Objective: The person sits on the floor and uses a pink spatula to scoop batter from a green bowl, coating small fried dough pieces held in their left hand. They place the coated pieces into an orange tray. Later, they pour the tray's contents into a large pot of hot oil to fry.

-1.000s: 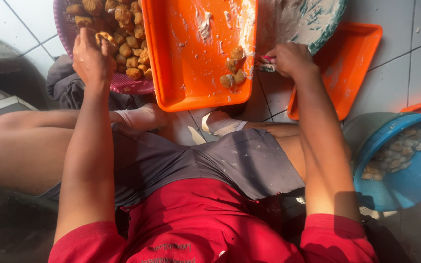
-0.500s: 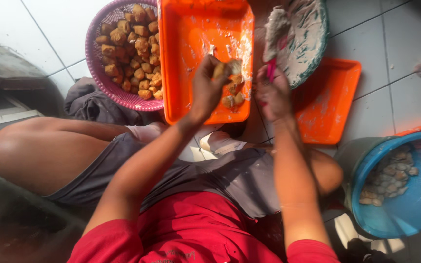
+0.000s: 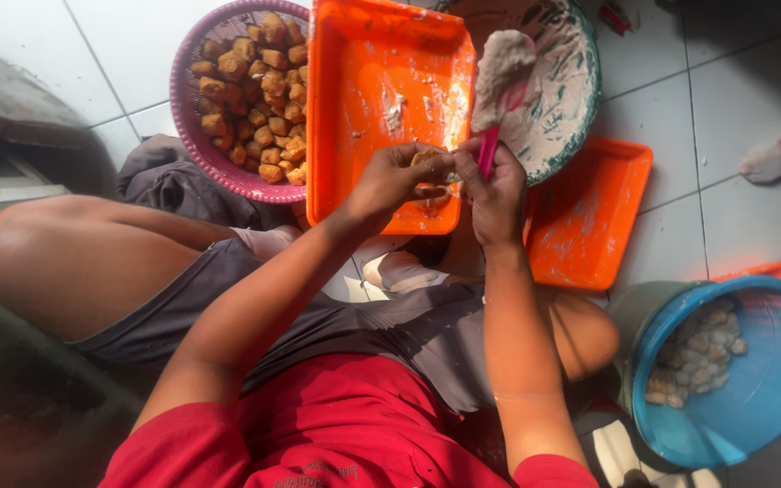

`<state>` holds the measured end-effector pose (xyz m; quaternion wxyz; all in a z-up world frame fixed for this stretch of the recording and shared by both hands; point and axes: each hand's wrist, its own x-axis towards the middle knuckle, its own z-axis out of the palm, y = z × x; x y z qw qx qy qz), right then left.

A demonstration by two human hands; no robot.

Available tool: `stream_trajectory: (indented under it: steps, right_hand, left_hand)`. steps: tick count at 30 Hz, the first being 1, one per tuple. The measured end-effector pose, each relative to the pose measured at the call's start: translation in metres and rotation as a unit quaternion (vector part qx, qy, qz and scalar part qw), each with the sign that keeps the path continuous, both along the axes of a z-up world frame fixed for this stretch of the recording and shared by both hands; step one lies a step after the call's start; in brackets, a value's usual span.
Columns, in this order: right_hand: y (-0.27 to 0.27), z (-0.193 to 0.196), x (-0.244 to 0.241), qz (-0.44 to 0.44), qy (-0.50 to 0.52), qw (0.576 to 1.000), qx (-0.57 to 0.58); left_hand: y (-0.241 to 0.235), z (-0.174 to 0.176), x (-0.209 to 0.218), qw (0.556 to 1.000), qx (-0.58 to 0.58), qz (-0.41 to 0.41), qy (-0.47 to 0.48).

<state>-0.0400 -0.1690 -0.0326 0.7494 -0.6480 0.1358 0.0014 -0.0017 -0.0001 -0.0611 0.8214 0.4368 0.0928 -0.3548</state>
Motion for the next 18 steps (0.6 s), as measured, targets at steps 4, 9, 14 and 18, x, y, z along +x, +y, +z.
stream_trajectory:
  steps: [4,9,14,18]
  right_hand:
    - [0.014,0.008,-0.012,-0.027,-0.024,0.999,-0.018]
    - [0.029,0.009,-0.034,0.004,0.026,0.999,0.038]
    - [0.031,-0.007,-0.036,0.005,-0.029,0.999,-0.034]
    - [0.024,-0.015,-0.036,-0.002,-0.075,0.993,-0.090]
  left_hand:
    - [-0.001,0.003,0.017,0.982,0.078,0.165,-0.043]
    - [-0.005,0.028,0.023,0.938,0.191,0.240,-0.164]
    - [-0.002,0.066,0.001,0.966,0.106,0.184,-0.150]
    - [0.003,0.085,-0.012,0.971,0.143,0.098,-0.166]
